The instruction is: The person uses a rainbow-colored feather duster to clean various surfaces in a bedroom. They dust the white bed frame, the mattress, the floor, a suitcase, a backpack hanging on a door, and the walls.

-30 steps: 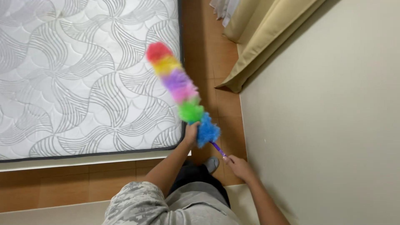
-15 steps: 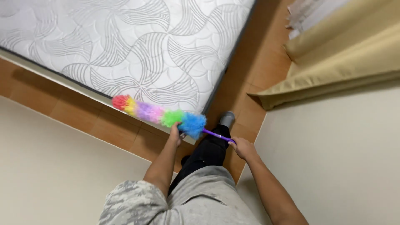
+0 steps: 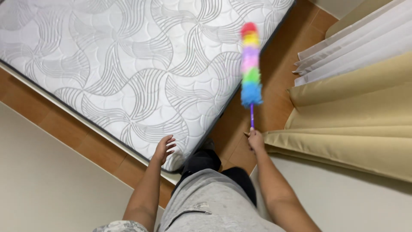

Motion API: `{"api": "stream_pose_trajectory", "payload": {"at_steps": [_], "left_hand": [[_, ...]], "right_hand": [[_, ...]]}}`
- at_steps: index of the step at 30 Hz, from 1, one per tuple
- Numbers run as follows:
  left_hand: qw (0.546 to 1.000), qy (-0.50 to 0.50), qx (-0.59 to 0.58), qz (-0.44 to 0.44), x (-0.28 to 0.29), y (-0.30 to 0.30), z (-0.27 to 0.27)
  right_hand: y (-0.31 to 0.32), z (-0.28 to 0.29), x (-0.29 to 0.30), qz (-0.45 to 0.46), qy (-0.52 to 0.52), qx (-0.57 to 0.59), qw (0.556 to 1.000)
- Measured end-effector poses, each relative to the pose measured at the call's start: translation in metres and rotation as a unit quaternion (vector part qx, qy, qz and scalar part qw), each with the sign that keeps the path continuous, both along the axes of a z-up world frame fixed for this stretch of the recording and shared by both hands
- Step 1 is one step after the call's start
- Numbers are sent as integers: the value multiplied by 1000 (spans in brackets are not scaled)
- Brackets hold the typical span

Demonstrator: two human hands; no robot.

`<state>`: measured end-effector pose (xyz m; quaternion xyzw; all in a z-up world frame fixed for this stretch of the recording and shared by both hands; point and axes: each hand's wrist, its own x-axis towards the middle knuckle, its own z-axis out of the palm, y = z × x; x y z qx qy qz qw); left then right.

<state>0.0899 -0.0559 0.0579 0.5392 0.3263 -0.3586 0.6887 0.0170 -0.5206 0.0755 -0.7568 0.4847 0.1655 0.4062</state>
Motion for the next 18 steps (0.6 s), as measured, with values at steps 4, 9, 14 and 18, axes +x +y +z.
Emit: {"api": "stream_pose_trajectory", "payload": {"at_steps": [4,9,14,18], "left_hand": [[995,-91,-4,-49,59,-57,31],[991,-122,-2,-54,110,-129,52],[992,-109,5,-70,134,-199,41],[995,-54,45,-77,156,-265,32]], "right_hand": [[-37,11,44,-55,-211,170,961],[-49,8,60,214,-37,200,955],[-79,6,128,491,30,-92,866],[-153,6,194,444,64,-144,882]]}}
